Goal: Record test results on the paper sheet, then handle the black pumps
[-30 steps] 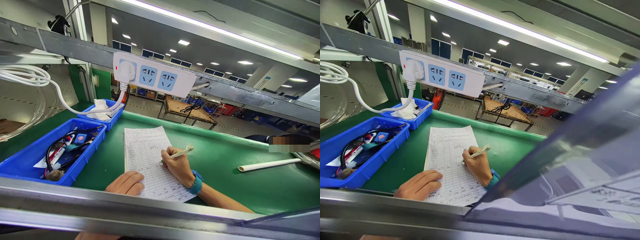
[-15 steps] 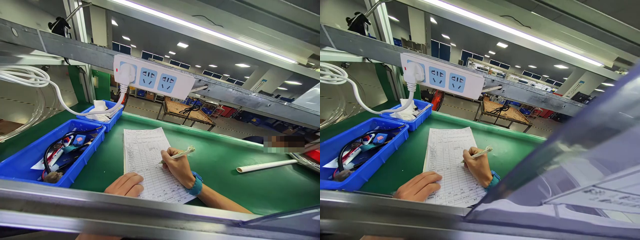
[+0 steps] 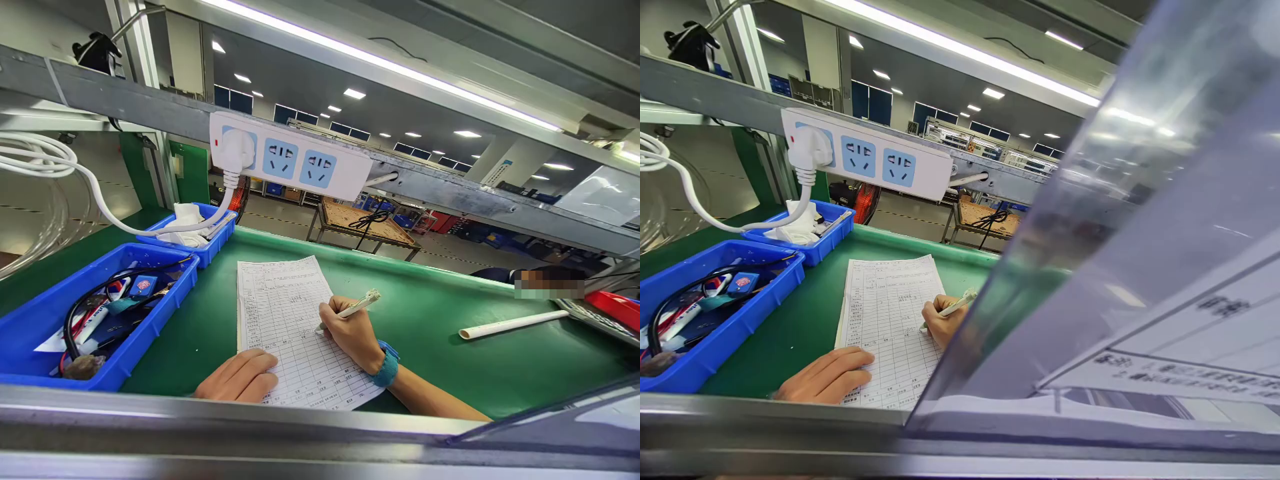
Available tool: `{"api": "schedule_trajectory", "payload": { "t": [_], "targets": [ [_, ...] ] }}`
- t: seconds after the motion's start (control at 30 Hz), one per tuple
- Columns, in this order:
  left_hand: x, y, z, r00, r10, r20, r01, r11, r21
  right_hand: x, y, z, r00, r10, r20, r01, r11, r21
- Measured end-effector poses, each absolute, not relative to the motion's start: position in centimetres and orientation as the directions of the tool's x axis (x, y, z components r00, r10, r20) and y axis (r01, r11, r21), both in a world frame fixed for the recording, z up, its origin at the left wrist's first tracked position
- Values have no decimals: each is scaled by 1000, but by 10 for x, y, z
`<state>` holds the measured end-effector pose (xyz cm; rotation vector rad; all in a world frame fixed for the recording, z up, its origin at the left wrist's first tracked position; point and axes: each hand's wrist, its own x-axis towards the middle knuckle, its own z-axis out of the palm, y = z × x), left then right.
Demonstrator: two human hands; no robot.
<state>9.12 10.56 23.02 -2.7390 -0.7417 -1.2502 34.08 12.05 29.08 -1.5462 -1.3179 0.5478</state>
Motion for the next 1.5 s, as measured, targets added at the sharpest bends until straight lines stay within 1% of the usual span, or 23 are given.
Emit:
{"api": "schedule_trajectory", "payload": {
  "t": [0.33,0.53,0.83,1.03,1.13,1.27,1.33,1.37,1.43,1.5],
  "targets": [
    [91,104,237,533,390,751,430,-889,157,331,118,303,335,915,226,466,48,-883],
    [90,104,239,522,368,769,426,-894,139,334,119,299,341,903,260,463,79,-883],
    [90,107,222,504,365,783,440,-889,131,333,119,300,378,890,255,492,40,-870],
    [89,106,226,523,363,771,428,-894,130,335,119,299,376,893,246,474,42,-879],
    [91,103,223,519,368,771,401,-902,161,337,118,298,378,889,260,460,64,-886],
    [95,98,215,465,455,760,443,-862,245,348,118,303,381,849,365,438,182,-880],
    [95,95,214,466,459,757,454,-858,241,356,119,309,304,865,400,471,229,-852],
    [95,93,215,472,441,764,443,-867,227,360,120,312,252,875,413,519,238,-821],
    [92,87,214,471,368,801,381,-905,191,367,123,317,118,897,425,667,245,-703],
    [87,78,209,389,277,879,281,-944,173,373,124,316,-43,915,401,788,277,-549]
  ]
}}
